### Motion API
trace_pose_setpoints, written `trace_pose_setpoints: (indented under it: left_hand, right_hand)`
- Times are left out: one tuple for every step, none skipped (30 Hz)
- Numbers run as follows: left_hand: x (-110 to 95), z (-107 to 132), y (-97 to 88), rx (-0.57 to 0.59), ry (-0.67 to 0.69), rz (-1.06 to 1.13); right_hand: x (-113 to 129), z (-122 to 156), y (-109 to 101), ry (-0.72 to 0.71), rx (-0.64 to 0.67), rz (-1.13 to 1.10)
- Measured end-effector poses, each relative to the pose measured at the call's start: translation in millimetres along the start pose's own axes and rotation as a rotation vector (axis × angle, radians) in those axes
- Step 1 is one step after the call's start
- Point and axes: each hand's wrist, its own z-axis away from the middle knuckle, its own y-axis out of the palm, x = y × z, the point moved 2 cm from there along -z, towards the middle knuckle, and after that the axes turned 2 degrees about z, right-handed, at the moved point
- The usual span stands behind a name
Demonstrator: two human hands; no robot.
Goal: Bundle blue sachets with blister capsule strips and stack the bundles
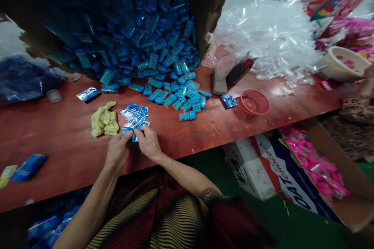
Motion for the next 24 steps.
trace_pose_setpoints:
  left_hand:
    - [-0.1, 0.9, 0.7, 0.004, -0.009, 0.011]
    - [-0.2, 2.4, 0.9, 0.024, -0.035, 0.017]
    - [-0.3, 4.4, 0.6, 0.059, -0.076, 0.015]
    - [-0.7, 6.8, -0.4, 0.098, -0.122, 0.003]
    - [-1.1, 9.2, -2.3, 0.132, -0.168, -0.017]
    - [-1.5, 11.3, -4.7, 0.152, -0.207, -0.043]
    - [-2.0, 12.9, -7.4, 0.156, -0.232, -0.067]
    - [-2.3, 14.0, -10.0, 0.147, -0.243, -0.083]
    - [-2.5, 14.6, -12.1, 0.135, -0.241, -0.088]
    - [-2.5, 14.9, -13.4, 0.124, -0.235, -0.085]
    - [-2.1, 15.1, -14.1, 0.117, -0.227, -0.076]
    - [-1.4, 15.3, -14.2, 0.114, -0.219, -0.060]
    - [-0.4, 15.5, -14.2, 0.116, -0.216, -0.044]
    - [0.7, 15.9, -14.4, 0.118, -0.218, -0.030]
    - [1.9, 16.3, -14.8, 0.121, -0.222, -0.019]
    - [3.1, 16.7, -15.8, 0.124, -0.228, -0.013]
    - [4.4, 17.0, -17.0, 0.132, -0.236, -0.012]
    - [5.6, 17.4, -18.4, 0.145, -0.246, -0.014]
    - [6.8, 17.7, -20.0, 0.162, -0.256, -0.016]
    - [8.0, 17.9, -21.4, 0.181, -0.269, -0.016]
    - [9.0, 18.1, -22.6, 0.200, -0.281, -0.012]
    - [9.8, 18.3, -23.6, 0.215, -0.294, -0.003]
    - [10.3, 18.5, -24.5, 0.220, -0.306, 0.009]
    - [10.6, 18.7, -25.4, 0.217, -0.316, 0.024]
  right_hand:
    - [0.5, 1.1, -0.1, -0.005, -0.006, -0.001]
    - [1.1, 2.5, -0.8, -0.013, -0.005, 0.003]
    - [2.0, 3.7, -2.3, -0.026, 0.010, 0.016]
    - [3.1, 4.2, -5.0, -0.045, 0.046, 0.041]
    - [4.6, 3.4, -9.4, -0.076, 0.103, 0.081]
    - [6.5, 0.6, -16.3, -0.123, 0.170, 0.134]
    - [8.6, -4.7, -26.7, -0.182, 0.216, 0.201]
    - [10.7, -12.9, -40.8, -0.245, 0.241, 0.284]
    - [12.8, -23.9, -59.4, -0.312, 0.205, 0.371]
    - [14.5, -37.3, -82.7, -0.352, 0.063, 0.482]
    - [14.8, -52.0, -107.8, -0.348, -0.077, 0.611]
    - [13.5, -66.9, -133.8, -0.294, -0.239, 0.748]
    - [10.5, -80.8, -158.4, -0.215, -0.383, 0.872]
    - [5.6, -92.9, -179.1, -0.161, -0.466, 0.901]
    - [-1.0, -102.6, -194.9, -0.116, -0.505, 0.910]
    - [-9.4, -109.4, -205.4, -0.067, -0.509, 0.924]
    - [-19.0, -113.3, -210.3, -0.007, -0.476, 0.972]
    - [-28.0, -114.0, -210.3, 0.011, -0.456, 1.002]
    - [-36.4, -112.2, -206.6, 0.023, -0.448, 1.022]
    - [-43.1, -108.4, -200.2, 0.020, -0.453, 1.033]
    - [-47.9, -103.3, -192.2, 0.003, -0.465, 1.030]
    - [-50.5, -97.6, -183.6, -0.016, -0.475, 1.018]
    - [-50.9, -91.4, -175.1, -0.040, -0.480, 1.005]
    - [-49.0, -84.6, -167.5, -0.070, -0.485, 0.996]
